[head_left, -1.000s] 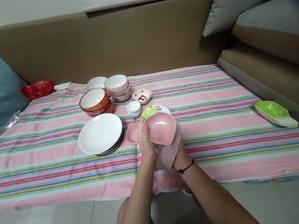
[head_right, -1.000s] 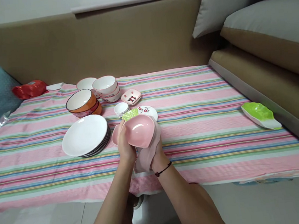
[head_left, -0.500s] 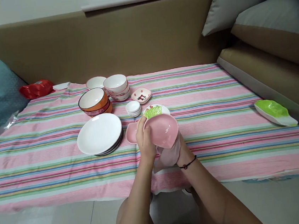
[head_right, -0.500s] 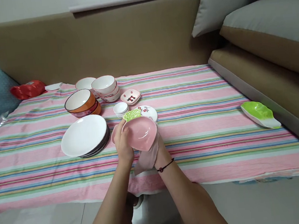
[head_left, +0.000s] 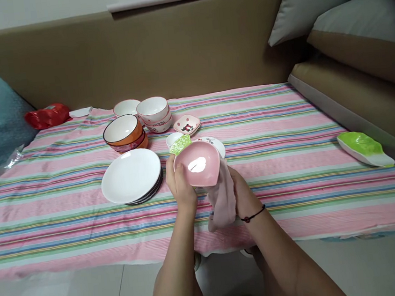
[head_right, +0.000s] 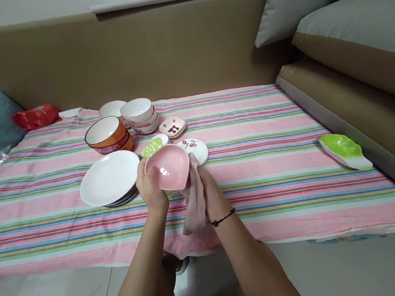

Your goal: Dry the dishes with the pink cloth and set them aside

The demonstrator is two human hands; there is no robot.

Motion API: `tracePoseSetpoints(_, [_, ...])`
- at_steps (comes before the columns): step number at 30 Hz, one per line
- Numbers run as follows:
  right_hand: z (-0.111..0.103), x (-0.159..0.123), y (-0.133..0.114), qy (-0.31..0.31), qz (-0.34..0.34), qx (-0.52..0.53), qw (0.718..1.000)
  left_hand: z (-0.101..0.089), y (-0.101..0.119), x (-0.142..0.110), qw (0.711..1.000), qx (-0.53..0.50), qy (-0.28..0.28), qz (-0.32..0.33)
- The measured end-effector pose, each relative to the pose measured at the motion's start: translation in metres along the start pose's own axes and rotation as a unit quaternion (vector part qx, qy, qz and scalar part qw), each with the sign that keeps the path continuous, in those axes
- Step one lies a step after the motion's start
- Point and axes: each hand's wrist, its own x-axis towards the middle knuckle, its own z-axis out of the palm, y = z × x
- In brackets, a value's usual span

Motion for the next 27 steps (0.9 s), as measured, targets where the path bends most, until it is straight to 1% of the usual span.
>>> tracePoseSetpoints(3, [0.003,-0.003,-0.007,-0.007,0.106,0.060,0.993,0.001,0.000,0.000,0.999,0.004,-0.029,0.014])
tracePoseSetpoints(5, [0.008,-0.006,-0.010,0.002,0.176,0.123,0.977,0.003,0.001,-0.003,0.999,0.002,-0.036,0.023])
tracePoseSetpoints(7, [0.014,-0.009,-0.012,0.031,0.222,0.187,0.956,0.004,0.001,-0.005,0.999,-0.002,-0.040,0.029])
tracePoseSetpoints(8, [0.018,-0.009,-0.013,0.042,0.229,0.206,0.950,0.004,0.001,-0.006,0.998,-0.001,-0.042,0.036])
tracePoseSetpoints(9, [0.020,-0.009,-0.013,0.043,0.233,0.217,0.947,0.004,0.000,-0.006,0.998,0.001,-0.042,0.045])
tracePoseSetpoints(11, [0.024,-0.008,-0.012,0.020,0.233,0.216,0.948,0.002,-0.001,-0.005,0.997,0.010,-0.037,0.061])
tracePoseSetpoints(13, [0.024,-0.005,-0.011,-0.011,0.223,0.193,0.955,0.000,-0.003,-0.003,0.998,0.020,-0.022,0.064])
tracePoseSetpoints(14, [0.023,-0.004,-0.011,-0.009,0.212,0.181,0.960,-0.001,-0.003,-0.001,0.998,0.023,-0.015,0.061])
tracePoseSetpoints(17, [0.022,-0.003,-0.009,0.036,0.160,0.149,0.975,0.000,-0.006,0.002,0.998,0.029,-0.009,0.050])
tracePoseSetpoints(19, [0.022,-0.006,-0.009,0.045,0.140,0.137,0.980,0.001,-0.006,0.003,0.998,0.034,-0.003,0.047])
tracePoseSetpoints(22, [0.024,-0.011,-0.012,0.055,0.151,0.140,0.977,0.004,-0.006,0.003,0.997,0.048,0.028,0.057])
tracePoseSetpoints(27, [0.019,-0.013,-0.018,0.126,0.174,0.124,0.969,0.004,-0.004,0.004,0.994,0.064,0.059,0.066])
